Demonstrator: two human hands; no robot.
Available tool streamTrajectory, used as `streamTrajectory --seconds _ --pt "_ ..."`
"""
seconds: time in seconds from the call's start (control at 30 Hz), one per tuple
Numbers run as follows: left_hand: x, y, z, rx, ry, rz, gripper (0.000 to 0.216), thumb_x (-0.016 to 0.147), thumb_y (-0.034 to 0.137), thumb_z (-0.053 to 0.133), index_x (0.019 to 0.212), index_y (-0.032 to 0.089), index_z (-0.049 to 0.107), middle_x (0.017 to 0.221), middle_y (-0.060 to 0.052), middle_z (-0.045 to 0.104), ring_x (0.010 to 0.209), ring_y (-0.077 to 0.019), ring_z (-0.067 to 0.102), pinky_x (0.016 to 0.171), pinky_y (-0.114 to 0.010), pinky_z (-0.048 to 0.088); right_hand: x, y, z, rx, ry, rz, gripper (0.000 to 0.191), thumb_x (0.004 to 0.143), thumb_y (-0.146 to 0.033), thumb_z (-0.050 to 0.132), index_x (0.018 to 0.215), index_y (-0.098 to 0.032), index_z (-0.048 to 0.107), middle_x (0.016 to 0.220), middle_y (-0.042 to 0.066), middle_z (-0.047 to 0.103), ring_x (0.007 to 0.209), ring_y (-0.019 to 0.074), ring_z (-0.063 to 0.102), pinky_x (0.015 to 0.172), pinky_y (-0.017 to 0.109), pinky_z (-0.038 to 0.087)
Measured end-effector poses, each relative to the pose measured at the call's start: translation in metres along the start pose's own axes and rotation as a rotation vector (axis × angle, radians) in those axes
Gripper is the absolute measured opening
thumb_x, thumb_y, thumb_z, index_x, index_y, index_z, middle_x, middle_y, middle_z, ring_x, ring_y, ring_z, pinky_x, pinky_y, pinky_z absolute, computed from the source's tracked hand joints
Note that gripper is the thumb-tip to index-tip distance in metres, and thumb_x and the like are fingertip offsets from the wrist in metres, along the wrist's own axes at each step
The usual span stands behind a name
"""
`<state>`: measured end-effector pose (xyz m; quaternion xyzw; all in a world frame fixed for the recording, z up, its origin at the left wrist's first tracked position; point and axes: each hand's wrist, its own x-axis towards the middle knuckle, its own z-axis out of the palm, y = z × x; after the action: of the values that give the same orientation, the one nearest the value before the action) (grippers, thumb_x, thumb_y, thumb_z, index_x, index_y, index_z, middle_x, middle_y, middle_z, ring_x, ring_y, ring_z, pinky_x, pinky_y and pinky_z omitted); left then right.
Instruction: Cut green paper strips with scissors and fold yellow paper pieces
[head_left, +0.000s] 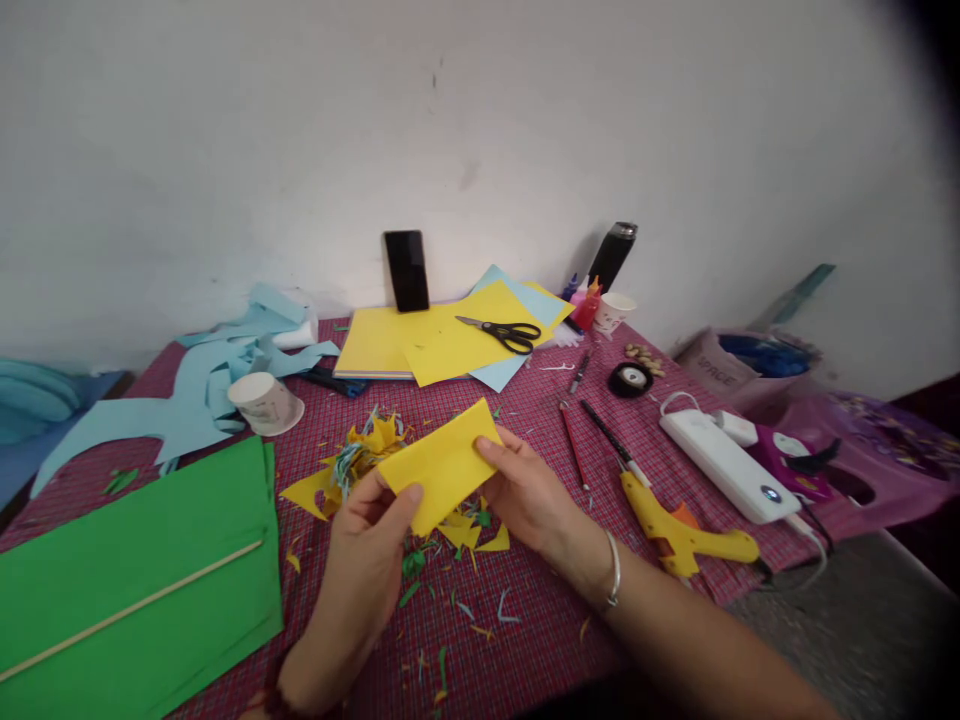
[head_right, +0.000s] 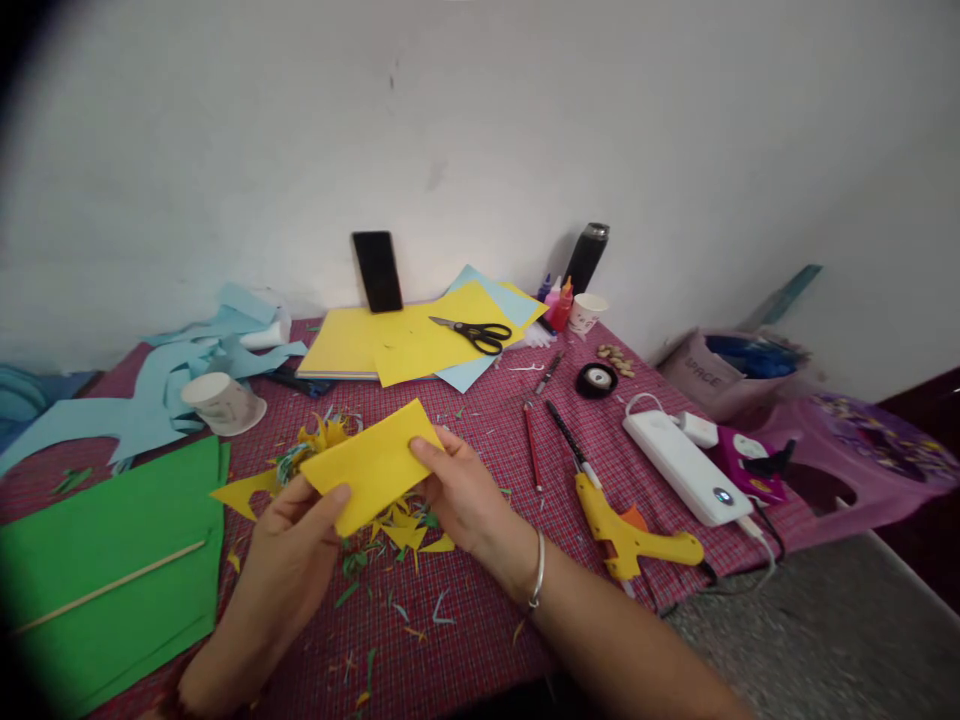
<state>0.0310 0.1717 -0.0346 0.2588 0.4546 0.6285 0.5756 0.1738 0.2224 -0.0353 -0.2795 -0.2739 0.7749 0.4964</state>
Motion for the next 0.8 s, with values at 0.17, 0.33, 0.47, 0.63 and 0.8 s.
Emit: streamTrajectory --seconds 0.17,0.33,0.47,0.63,0.8 --pt "0.005 0.022 -0.007 0.044 -0.079 -0.013 0.024 0.066 0.023 0.079 0.087 0.016 0.070 0.087 -0.004 0.075 0.078 -0.0169 0.069 0.074 -0.028 0.054 0.002 -0.017 -0.012 -0.268 -0.118 0.092 0.030 0.069 -0.030 0.080 0.092 -0.015 0.071 0.081 0.004 0.072 0.069 0.0127 0.066 0.069 0.025 0.052" --pt "0.006 0.022 -0.011 0.142 -0.213 -0.135 0.030 0.067 0.025 0.079 0.094 0.016 0.068 0.090 -0.007 0.075 0.076 -0.0193 0.070 0.070 -0.029 0.055 0.001 -0.022 -0.019 -0.420 -0.264 0.185 0.030 0.073 -0.035 0.077 0.093 -0.014 0.072 0.081 0.005 0.071 0.067 0.0134 0.066 0.062 0.024 0.054" --pt "0.003 0.017 -0.009 0.310 -0.187 -0.113 0.039 0.069 0.029 0.077 0.103 0.016 0.063 0.095 -0.008 0.073 0.078 -0.0187 0.069 0.070 -0.029 0.055 -0.001 -0.016 -0.017 -0.466 -0.297 0.175 0.032 0.075 -0.038 0.075 0.096 -0.015 0.072 0.081 0.004 0.071 0.065 0.0117 0.064 0.058 0.022 0.053" --pt "0.002 0.021 -0.009 0.524 -0.194 0.055 0.054 0.074 0.034 0.072 0.121 0.018 0.053 0.103 -0.009 0.068 0.081 -0.0199 0.066 0.069 -0.031 0.055 -0.001 -0.011 -0.019 -0.488 -0.276 0.163 0.037 0.077 -0.045 0.072 0.098 -0.015 0.071 0.080 0.005 0.070 0.064 0.0114 0.063 0.057 0.021 0.052" --pt "0.005 0.031 -0.021 1.000 -0.253 0.630 0.067 0.079 0.036 0.067 0.139 0.024 0.041 0.127 -0.013 0.057 0.114 -0.0289 0.056 0.096 -0.047 0.046 -0.005 -0.015 -0.016 -0.607 -0.253 0.145 0.035 0.082 -0.046 0.067 0.098 -0.015 0.070 0.079 0.005 0.068 0.061 0.0116 0.061 0.054 0.022 0.049"
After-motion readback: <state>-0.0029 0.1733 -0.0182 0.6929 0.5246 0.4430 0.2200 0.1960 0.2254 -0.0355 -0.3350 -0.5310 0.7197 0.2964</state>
